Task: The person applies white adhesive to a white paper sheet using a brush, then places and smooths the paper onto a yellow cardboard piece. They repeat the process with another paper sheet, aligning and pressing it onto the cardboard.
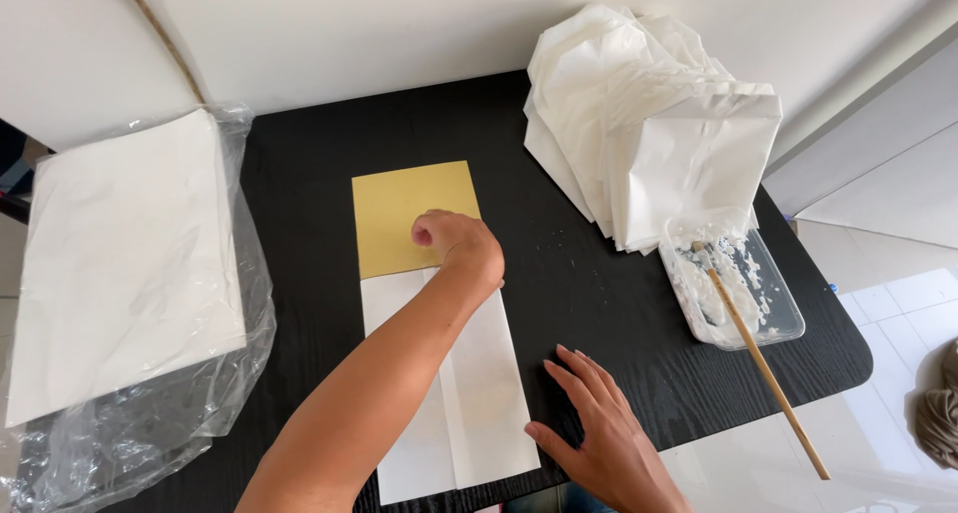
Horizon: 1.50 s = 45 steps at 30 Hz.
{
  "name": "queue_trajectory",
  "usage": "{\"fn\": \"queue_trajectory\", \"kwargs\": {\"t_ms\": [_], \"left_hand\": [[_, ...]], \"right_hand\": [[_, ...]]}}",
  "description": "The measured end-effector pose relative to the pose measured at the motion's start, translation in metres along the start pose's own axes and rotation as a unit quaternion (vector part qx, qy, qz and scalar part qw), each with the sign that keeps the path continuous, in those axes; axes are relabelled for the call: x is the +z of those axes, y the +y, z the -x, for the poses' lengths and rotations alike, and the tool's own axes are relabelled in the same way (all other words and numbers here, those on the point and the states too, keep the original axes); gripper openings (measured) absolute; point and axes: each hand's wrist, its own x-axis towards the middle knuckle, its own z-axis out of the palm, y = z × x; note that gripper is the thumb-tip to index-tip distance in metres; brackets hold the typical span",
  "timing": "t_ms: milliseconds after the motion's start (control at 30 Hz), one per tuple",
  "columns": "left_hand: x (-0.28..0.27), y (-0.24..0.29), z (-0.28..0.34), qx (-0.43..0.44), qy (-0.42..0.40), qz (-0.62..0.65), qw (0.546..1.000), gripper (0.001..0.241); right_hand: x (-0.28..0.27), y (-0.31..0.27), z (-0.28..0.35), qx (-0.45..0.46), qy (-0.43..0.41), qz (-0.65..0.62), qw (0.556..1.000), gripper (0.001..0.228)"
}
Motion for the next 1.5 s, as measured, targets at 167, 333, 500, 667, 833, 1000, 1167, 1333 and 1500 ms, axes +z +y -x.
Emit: {"fn": "queue_trajectory", "kwargs": {"t_ms": [167,333,500,667,833,1000,1167,1333,1500], "left_hand": [[0.062,-0.045,0.024,0.029,0.198,0.292,0.935,0.073],[0.181,-0.066,0.049,0.078,0.230,0.267,0.933,0.091],[0.220,-0.072,0.045,0.159,0.281,0.268,0.908,0.097],[0.231,-0.069,0.035,0.175,0.434,0.237,0.851,0.086],[0.231,-0.068,0.036,0.155,0.486,0.200,0.836,0.085],[0.233,-0.063,0.030,0.109,0.545,0.134,0.821,0.094],[0.228,-0.065,0.034,0.192,0.457,0.236,0.835,0.066],[0.224,-0.055,0.038,0.186,0.413,0.269,0.850,0.065],[0.216,-0.038,0.035,0.143,0.435,0.281,0.843,0.068]], "right_hand": [[0.006,-0.023,-0.019,-0.008,0.007,0.008,1.000,0.072],[0.007,-0.026,-0.043,-0.072,-0.009,0.044,0.996,0.079],[0.015,-0.030,-0.078,-0.190,-0.005,0.149,0.970,0.085],[0.021,-0.033,-0.099,-0.307,0.029,0.241,0.920,0.085],[0.023,-0.039,-0.103,-0.299,0.011,0.246,0.922,0.086],[0.027,-0.043,-0.106,-0.282,0.019,0.257,0.924,0.090],[0.036,-0.042,-0.105,-0.286,0.053,0.242,0.925,0.060],[0.048,-0.042,-0.103,-0.272,0.083,0.239,0.929,0.058],[0.058,-0.048,-0.087,-0.277,0.074,0.250,0.925,0.065]]}}
